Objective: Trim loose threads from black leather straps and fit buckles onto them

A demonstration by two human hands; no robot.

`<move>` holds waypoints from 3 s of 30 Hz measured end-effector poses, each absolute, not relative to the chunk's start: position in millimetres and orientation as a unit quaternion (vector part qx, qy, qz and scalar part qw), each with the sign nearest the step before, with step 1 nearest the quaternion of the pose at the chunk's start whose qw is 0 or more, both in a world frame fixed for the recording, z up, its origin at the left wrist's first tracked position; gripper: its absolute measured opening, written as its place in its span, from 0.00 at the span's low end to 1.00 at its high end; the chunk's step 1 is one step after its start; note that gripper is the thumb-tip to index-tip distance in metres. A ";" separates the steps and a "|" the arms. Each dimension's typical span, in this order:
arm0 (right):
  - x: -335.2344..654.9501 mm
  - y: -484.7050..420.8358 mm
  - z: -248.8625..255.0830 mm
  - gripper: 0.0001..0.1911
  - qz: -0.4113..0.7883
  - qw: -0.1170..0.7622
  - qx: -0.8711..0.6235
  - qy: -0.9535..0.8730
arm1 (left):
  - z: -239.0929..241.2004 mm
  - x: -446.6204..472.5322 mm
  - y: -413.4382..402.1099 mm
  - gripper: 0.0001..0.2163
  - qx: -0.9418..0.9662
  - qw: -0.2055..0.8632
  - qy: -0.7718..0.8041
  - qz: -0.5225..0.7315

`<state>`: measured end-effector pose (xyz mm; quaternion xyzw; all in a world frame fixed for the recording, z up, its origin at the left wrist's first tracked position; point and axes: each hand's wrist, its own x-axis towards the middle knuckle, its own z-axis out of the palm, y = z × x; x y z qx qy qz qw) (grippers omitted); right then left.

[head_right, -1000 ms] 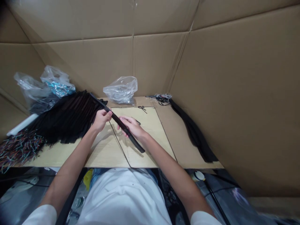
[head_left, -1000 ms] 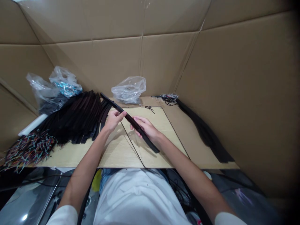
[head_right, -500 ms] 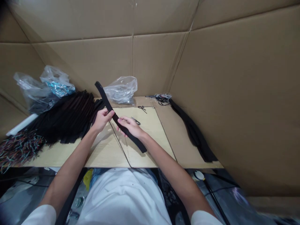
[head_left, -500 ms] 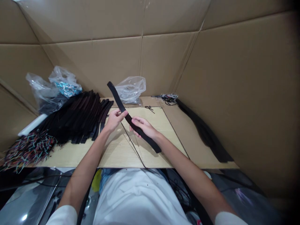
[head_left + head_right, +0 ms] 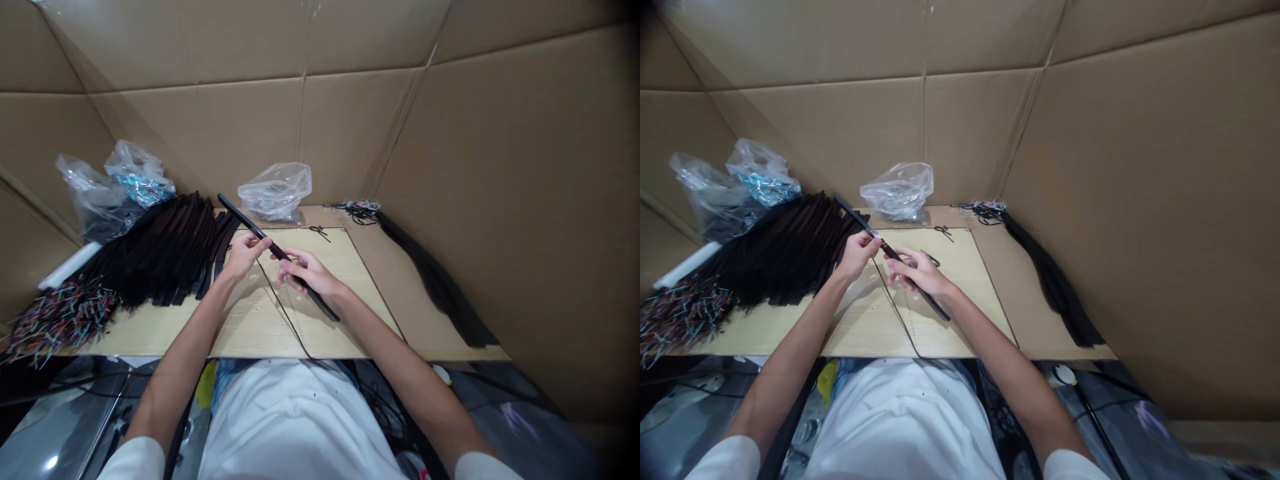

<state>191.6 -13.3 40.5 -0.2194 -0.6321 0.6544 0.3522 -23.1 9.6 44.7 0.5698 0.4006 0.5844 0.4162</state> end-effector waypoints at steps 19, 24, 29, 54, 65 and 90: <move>194.5 -13.5 43.2 0.27 0.691 0.359 -0.215 -0.589 | 50.7 -24.6 4.9 0.29 0.601 0.435 0.371 0.558; 197.3 -12.0 42.3 0.26 0.727 0.330 -0.192 -0.571 | 45.9 -30.4 9.4 0.32 0.590 0.501 0.341 0.533; 191.8 -15.5 42.6 0.29 0.691 0.371 -0.182 -0.593 | 44.7 -25.3 11.2 0.34 0.547 0.488 0.343 0.588; 196.1 -7.1 37.5 0.30 0.732 0.345 -0.175 -0.560 | 47.2 -27.7 11.3 0.33 0.567 0.498 0.351 0.555; 198.7 -9.9 44.7 0.21 0.736 0.368 -0.214 -0.526 | 51.3 -22.9 9.0 0.30 0.576 0.466 0.387 0.549; 191.2 -13.9 40.0 0.25 0.678 0.388 -0.206 -0.589 | 46.0 -23.3 11.5 0.33 0.553 0.411 0.432 0.582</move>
